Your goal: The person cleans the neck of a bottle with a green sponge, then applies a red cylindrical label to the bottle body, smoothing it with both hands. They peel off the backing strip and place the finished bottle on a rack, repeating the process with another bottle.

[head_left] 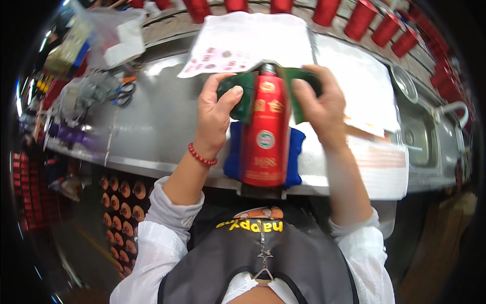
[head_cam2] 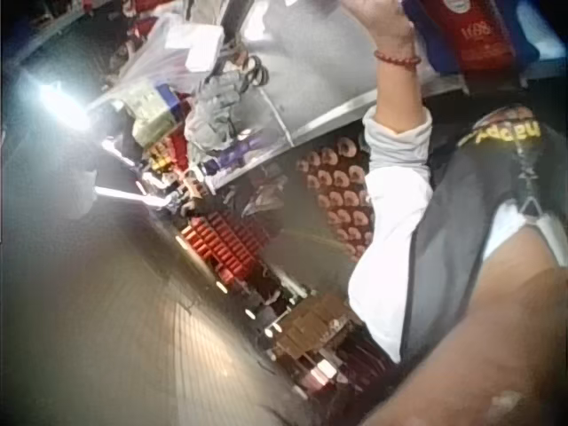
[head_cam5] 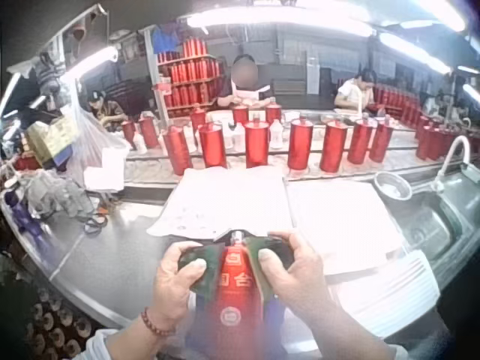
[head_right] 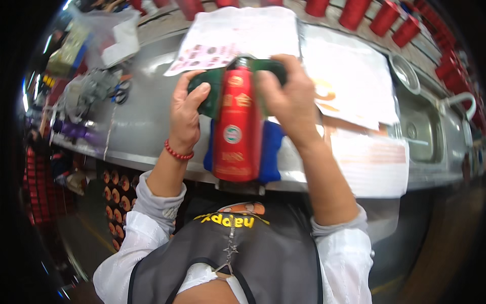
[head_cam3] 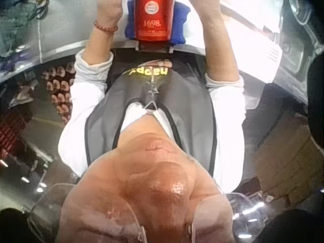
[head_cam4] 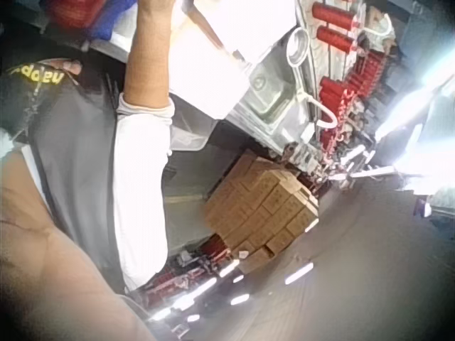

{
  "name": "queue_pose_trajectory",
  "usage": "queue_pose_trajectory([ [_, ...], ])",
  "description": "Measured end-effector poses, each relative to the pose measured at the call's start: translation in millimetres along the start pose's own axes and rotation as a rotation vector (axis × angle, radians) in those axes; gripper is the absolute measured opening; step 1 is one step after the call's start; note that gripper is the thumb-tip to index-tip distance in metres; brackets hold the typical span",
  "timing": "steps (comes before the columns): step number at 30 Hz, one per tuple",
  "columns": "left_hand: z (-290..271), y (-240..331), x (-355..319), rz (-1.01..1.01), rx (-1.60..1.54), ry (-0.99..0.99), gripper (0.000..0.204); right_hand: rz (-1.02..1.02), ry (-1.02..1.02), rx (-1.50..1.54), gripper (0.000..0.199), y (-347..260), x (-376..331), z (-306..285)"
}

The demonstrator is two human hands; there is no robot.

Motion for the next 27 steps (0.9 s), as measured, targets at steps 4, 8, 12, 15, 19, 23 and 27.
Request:
queue_pose_trajectory([
  [4, -0.1, 4.8, -15.7, 0.019, 0.217, 0.051, 0.026, -0.065, 0.012, -0.129, 0.029, -13.5, -17.9, 22.2],
  [8, -34.9, -14.1, -38.9, -0.02, 0.137, 0.139, 0.032, -0.057, 0.107, -0.221, 0.027, -8.9, -56.3, -61.8],
  [12, -69.5, -42.2, -71.0, -0.109, 0.223, 0.151, 0.032, -0.133, -0.119, -0.682, 0.032, 2.4, -124.4, -155.2],
  [15, -81.3, -56.9, -80.3, -0.116, 0.278, 0.198, 0.033, -0.066, -0.243, -1.089, 0.032, 21.8, -166.1, -185.9],
  [19, -79.8, -57.1, -78.9, -0.106, 0.331, 0.18, 0.033, -0.03, -0.248, -1.087, 0.026, 22.5, -185.2, -194.4],
  [23, -89.2, -58.4, -81.2, -0.103, 0.424, 0.178, 0.035, -0.031, -0.153, -1.034, 0.017, 26.6, -184.5, -202.7],
  [27, -105.3, -48.2, -81.8, 0.027, 0.828, 0.29, 0.044, -0.014, -0.226, -1.055, 0.008, 31.7, -184.6, -197.5],
])
Point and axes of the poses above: each hand's wrist, its own x-axis towards the middle knuckle, its own z-axis out of the palm, y = z × x, the point moved 6 cm from there along x, towards the middle knuckle, and after that the axes turned 7 degrees about -z, right-handed, at the moved point
